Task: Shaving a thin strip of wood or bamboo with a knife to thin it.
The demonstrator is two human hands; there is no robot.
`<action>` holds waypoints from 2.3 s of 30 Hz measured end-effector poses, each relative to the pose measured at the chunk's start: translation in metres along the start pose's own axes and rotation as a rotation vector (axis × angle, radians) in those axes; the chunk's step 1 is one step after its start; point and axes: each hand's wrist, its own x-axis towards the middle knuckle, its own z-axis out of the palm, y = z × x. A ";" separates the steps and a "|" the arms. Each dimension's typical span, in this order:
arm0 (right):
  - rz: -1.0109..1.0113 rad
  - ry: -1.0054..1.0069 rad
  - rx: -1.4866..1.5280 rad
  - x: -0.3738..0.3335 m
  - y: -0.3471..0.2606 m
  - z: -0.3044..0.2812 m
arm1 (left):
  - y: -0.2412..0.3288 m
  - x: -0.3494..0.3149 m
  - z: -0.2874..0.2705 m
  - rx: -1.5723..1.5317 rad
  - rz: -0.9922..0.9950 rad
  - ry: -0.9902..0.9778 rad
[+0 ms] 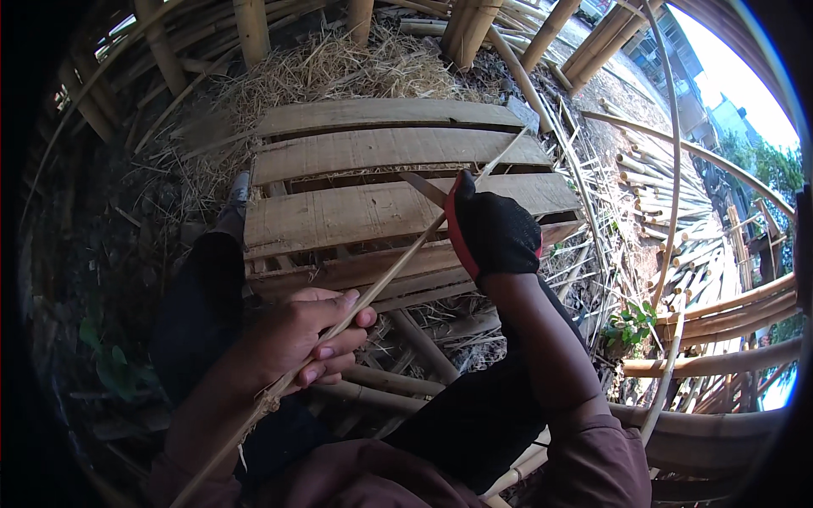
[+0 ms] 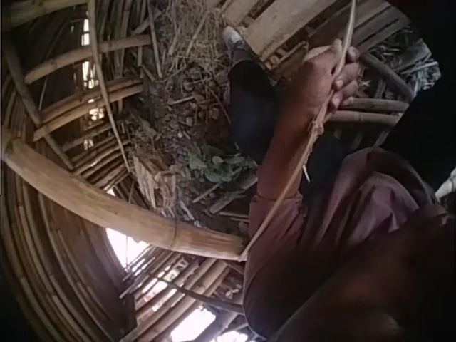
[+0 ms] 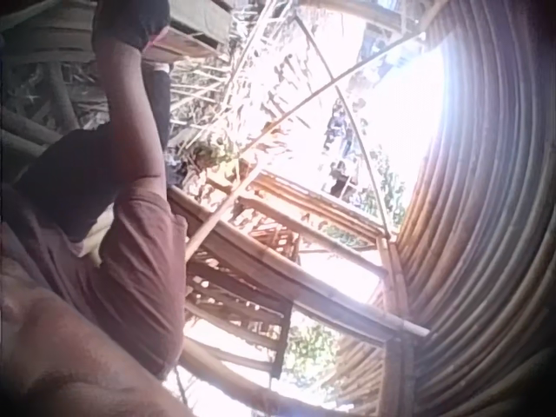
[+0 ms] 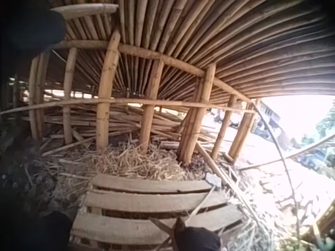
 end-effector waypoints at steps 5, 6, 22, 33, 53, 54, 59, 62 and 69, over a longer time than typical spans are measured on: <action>-0.055 0.091 -0.023 0.011 0.015 -0.001 | 0.004 0.001 0.005 0.009 0.008 -0.022; -0.017 0.035 0.015 -0.002 0.007 0.000 | 0.004 0.003 0.005 0.009 0.004 -0.019; -0.134 0.030 0.009 -0.029 0.000 -0.012 | 0.006 0.010 0.010 0.000 0.014 -0.034; -0.216 -0.010 -0.050 -0.031 0.001 -0.008 | 0.003 0.007 0.008 -0.010 0.007 -0.010; -0.403 0.128 0.286 -0.022 0.007 0.005 | 0.005 0.013 -0.002 0.156 0.081 -0.152; -0.384 0.262 0.373 -0.020 0.010 0.008 | 0.006 0.014 -0.001 0.240 0.118 -0.136; -0.167 0.379 0.533 0.010 0.023 -0.006 | 0.002 0.014 -0.014 -0.046 -0.018 -0.388; 0.019 0.385 0.466 0.028 0.037 -0.011 | -0.001 0.013 -0.021 -0.210 -0.099 -0.450; 0.146 0.235 0.350 0.046 0.068 -0.010 | 0.011 -0.003 -0.015 -0.312 0.038 -0.354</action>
